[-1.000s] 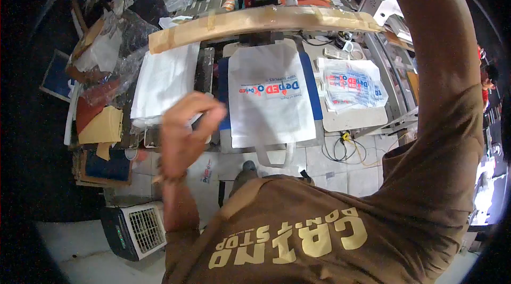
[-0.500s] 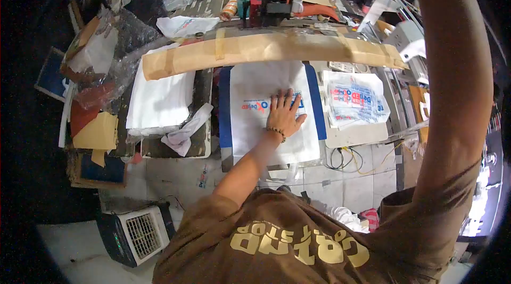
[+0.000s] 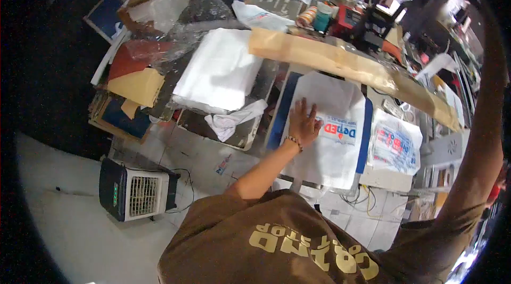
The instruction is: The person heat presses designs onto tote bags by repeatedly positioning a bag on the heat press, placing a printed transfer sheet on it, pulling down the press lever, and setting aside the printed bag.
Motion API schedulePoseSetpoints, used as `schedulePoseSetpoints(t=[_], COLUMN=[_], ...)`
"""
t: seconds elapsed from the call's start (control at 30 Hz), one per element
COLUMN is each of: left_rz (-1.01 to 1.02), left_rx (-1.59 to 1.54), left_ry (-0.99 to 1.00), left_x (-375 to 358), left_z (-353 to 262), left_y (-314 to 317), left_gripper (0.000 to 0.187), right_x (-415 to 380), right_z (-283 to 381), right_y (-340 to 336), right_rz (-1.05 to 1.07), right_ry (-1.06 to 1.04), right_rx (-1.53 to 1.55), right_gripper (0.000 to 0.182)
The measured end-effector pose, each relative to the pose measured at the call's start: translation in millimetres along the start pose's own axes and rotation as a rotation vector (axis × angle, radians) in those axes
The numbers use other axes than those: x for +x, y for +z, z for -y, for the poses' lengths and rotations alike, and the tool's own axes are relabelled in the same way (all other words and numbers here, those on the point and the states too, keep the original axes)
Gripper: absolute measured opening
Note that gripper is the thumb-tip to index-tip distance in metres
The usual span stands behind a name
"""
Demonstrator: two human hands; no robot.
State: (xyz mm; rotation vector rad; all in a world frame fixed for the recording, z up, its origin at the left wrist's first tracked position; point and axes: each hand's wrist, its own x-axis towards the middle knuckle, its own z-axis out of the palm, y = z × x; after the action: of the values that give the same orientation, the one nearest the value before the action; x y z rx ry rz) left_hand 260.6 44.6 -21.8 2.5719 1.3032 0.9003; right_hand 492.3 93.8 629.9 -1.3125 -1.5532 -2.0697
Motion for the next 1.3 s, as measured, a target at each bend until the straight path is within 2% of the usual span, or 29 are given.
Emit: schedulePoseSetpoints(t=[0.03, 0.1, 0.23, 0.3, 0.4, 0.43, 0.47, 0.53, 0.6, 0.63, 0.67, 0.7, 0.73, 0.77, 0.8, 0.83, 0.87, 0.9, 0.93, 0.97, 1.0, 1.07, 1.1, 1.17, 1.2, 1.23, 1.27, 1.3], left_rz=[-0.010, 0.169, 0.170, 0.000, -0.072, -0.069, -0.017, 0.035, 0.287, 0.292, 0.072, 0.035, -0.039, -0.133, -0.189, -0.353, -0.448, -0.516, -0.445, -0.599, -0.587, -0.702, -0.694, -0.704, -0.693, -0.614, -0.537, -0.525], left_rx=[0.011, -0.044, -0.157, -0.083, 0.043, 0.046, -0.039, -0.122, -0.610, -0.669, -0.717, -0.799, -0.649, -0.678, -0.414, -0.117, -0.311, -0.603, -0.236, -0.451, -0.462, 0.263, 0.257, 0.818, 0.817, 0.731, 0.641, 0.590], left_ry=[-0.011, -0.434, -0.476, -0.466, -0.502, -0.503, -0.439, -0.370, -0.587, -0.615, -0.442, -0.372, -0.463, -0.321, -0.340, -0.347, -0.459, -0.510, -0.728, -0.715, -0.713, -1.287, -1.281, -0.832, -0.821, -0.889, -0.962, -0.718], left_x=[3, 5, 9, 13, 17, 17, 19, 26, 33, 35, 28, 26, 25, 28, 31, 33, 34, 33, 41, 46, 45, 49, 51, 49, 57, 66, 70, 66], left_z=[3, 7, 27, 31, 24, 31, 41, 45, 40, 44, 64, 106, 140, 196, 213, 262, 310, 421, 470, 521, 561, 607, 594, 530, 487, 437, 412, 439], left_y=[-18, -49, -24, -20, -33, -18, -1, -14, -44, -72, -86, -82, -104, -117, -186, -208, -239, -238, -287, -304, -324, -349, -346, -336, -320, -300, -286, -247], left_gripper=[0.066, 0.067, 0.061, 0.059, 0.057, 0.057, 0.057, 0.056, 0.051, 0.052, 0.057, 0.081, 0.076, 0.058, 0.058, 0.062, 0.066, 0.071, 0.071, 0.080, 0.080, 0.086, 0.086, 0.079, 0.079, 0.077, 0.075, 0.073], right_x=[-2, -5, -12, -10, -12, -13, -13, -13, -12, -8, -6, -7, -7, -7, -7, -7, -7, -7, -7, -6, -6, -4, -4, -5, -5, -6, -4, -2], right_z=[1, -1, 3, 6, 13, 16, 18, 21, 26, 26, 28, 31, 31, 33, 33, 33, 33, 35, 38, 38, 40, 40, 43, 45, 46, 47, 49, 49], right_y=[0, 1, 4, 8, 16, 16, 17, 18, 17, 23, 24, 21, 23, 23, 24, 24, 24, 23, 23, 25, 23, 20, 17, 18, 19, 20, 21, 22], right_rz=[-0.013, -0.022, -0.029, -0.031, -0.013, -0.010, -0.003, 0.005, 0.002, 0.009, 0.008, 0.005, 0.011, 0.016, 0.021, 0.029, 0.033, 0.039, 0.044, 0.061, 0.066, 0.082, 0.074, 0.084, 0.091, 0.094, 0.096, 0.099], right_ry=[-0.015, -0.033, -0.058, -0.067, -0.066, -0.062, -0.057, -0.056, -0.053, -0.047, -0.048, -0.041, -0.034, -0.029, -0.028, -0.023, -0.020, -0.015, -0.015, -0.013, -0.024, -0.022, -0.021, -0.007, -0.002, 0.009, 0.011, 0.011], right_rx=[-0.023, -0.052, -0.077, -0.074, -0.057, -0.052, -0.046, -0.042, -0.049, -0.033, -0.034, -0.035, -0.032, -0.033, -0.032, -0.031, -0.026, -0.024, -0.022, -0.016, -0.017, -0.008, -0.009, 0.005, 0.011, 0.023, 0.029, 0.031], right_gripper=[0.057, 0.057, 0.056, 0.055, 0.055, 0.054, 0.054, 0.054, 0.053, 0.053, 0.053, 0.052, 0.052, 0.052, 0.051, 0.051, 0.051, 0.051, 0.050, 0.050, 0.050, 0.049, 0.049, 0.049, 0.048, 0.048, 0.048, 0.048])
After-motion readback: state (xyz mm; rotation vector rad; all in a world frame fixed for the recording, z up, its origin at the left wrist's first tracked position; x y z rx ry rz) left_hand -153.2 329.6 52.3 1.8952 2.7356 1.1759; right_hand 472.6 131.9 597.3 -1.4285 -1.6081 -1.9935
